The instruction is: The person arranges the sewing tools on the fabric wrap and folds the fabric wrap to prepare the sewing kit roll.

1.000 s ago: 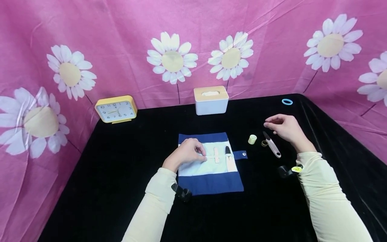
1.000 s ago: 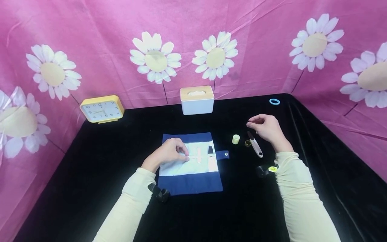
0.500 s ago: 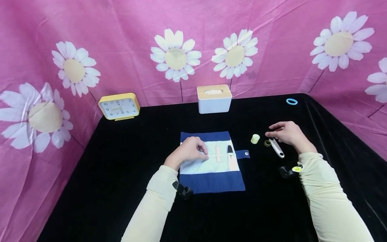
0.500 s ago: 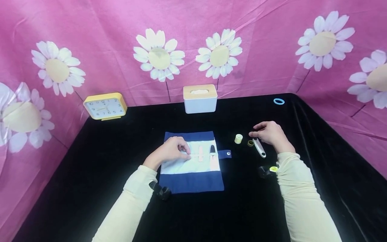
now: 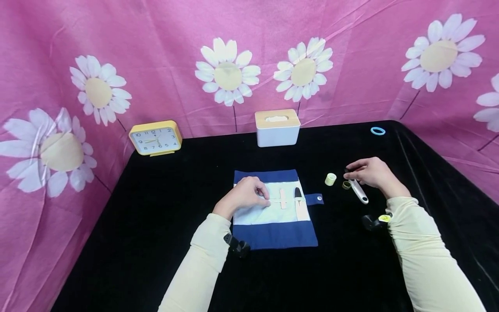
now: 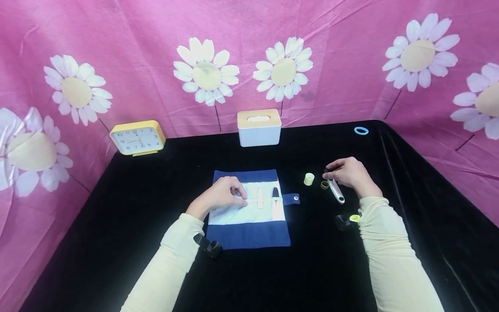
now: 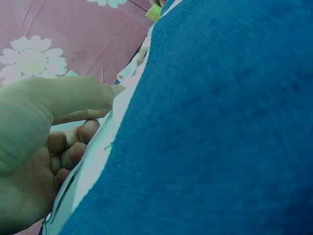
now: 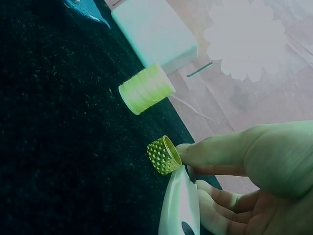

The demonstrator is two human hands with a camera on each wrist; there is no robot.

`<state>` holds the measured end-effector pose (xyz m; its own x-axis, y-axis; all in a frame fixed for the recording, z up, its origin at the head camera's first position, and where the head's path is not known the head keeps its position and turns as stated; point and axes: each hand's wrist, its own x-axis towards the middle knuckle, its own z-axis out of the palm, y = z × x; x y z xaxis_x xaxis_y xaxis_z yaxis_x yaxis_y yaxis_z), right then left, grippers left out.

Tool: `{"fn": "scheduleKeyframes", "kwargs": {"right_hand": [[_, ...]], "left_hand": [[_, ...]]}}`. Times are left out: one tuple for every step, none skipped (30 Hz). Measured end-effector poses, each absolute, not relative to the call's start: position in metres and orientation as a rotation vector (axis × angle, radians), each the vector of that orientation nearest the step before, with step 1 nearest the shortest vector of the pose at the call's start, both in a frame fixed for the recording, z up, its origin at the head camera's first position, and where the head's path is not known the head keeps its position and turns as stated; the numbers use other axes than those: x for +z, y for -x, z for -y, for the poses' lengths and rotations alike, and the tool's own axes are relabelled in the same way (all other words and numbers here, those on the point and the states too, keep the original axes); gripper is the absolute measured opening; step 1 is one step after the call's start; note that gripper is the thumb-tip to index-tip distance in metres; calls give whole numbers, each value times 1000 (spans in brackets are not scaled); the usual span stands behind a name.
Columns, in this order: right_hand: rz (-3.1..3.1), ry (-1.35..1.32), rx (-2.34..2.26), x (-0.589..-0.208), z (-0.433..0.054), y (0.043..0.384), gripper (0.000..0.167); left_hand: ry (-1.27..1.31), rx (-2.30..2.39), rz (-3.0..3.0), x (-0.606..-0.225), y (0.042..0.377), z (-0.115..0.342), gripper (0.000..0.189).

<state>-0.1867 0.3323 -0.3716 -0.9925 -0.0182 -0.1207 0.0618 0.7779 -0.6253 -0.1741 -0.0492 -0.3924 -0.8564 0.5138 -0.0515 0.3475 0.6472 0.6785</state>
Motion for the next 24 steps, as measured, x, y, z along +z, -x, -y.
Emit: {"fn": "scheduleKeyframes", "kwargs": {"right_hand": [[-2849, -33, -1008, -372, -332, 187, 52], [-2850, -28, -1007, -372, -333, 187, 52], [-2850, -25, -1006, -372, -333, 187, 51], [-2850, -22, -1007, -372, -333, 188, 51], [-2850, -18, -1009, -372, -333, 188, 51], [-2850, -17, -1010, -372, -333, 188, 51], [-2848, -15, -1012, -372, -334, 188, 51], [-2846, -12, -1016, -373, -334, 189, 51], [-2848, -10, -1016, -373, -334, 189, 51], [-2851, -6, -1014, -373, -334, 189, 51], [-2857, -4, -1009, -373, -334, 189, 51], [-2862, -2, -1003, -373, -334, 189, 50], [-2869, -1, -998, -374, -334, 189, 50], [-2876, 0, -991, -374, -334, 189, 50], [-2880, -2, -987, -374, -334, 189, 49], [-2882, -2, -985, -374, -334, 188, 49], [-2883, -3, -983, -374, -335, 188, 48], [-2882, -5, -984, -374, -335, 188, 48], [-2880, -8, -986, -374, -335, 188, 48], [-2876, -10, -990, -374, -334, 188, 48], [-2873, -12, -994, -374, -334, 188, 47], [-2870, -12, -998, -374, -334, 188, 47], [-2868, -13, -1001, -373, -333, 188, 47], [-2866, -14, -1004, -373, -333, 188, 47]], "left_hand": [[-695, 1009, -2628, -392, 174, 49, 10], [-691, 1011, -2627, -392, 174, 49, 10], [-686, 1012, -2627, -392, 174, 49, 10], [-682, 1011, -2628, -392, 174, 49, 10], [-678, 1013, -2627, -392, 174, 49, 10], [-675, 1015, -2626, -392, 174, 49, 10], [-673, 1014, -2626, -392, 174, 49, 10], [-670, 1014, -2626, -392, 174, 49, 10], [-669, 1011, -2627, -392, 173, 49, 10], [-668, 1011, -2627, -392, 173, 49, 10], [-667, 1010, -2626, -392, 173, 49, 10], [-666, 1010, -2626, -392, 173, 49, 10], [-666, 1010, -2626, -392, 173, 49, 10], [-667, 1009, -2626, -392, 173, 49, 10], [-669, 1008, -2626, -393, 173, 48, 10], [-669, 1009, -2626, -393, 173, 48, 10], [-669, 1009, -2625, -393, 173, 48, 9], [-669, 1010, -2624, -393, 173, 48, 9], [-673, 1011, -2624, -393, 173, 48, 9], [-678, 1011, -2625, -393, 174, 49, 9], [-679, 1011, -2625, -393, 173, 49, 9], [-681, 1011, -2624, -393, 174, 49, 9], [-683, 1010, -2624, -393, 173, 49, 9], [-686, 1008, -2625, -392, 173, 49, 9]]}}
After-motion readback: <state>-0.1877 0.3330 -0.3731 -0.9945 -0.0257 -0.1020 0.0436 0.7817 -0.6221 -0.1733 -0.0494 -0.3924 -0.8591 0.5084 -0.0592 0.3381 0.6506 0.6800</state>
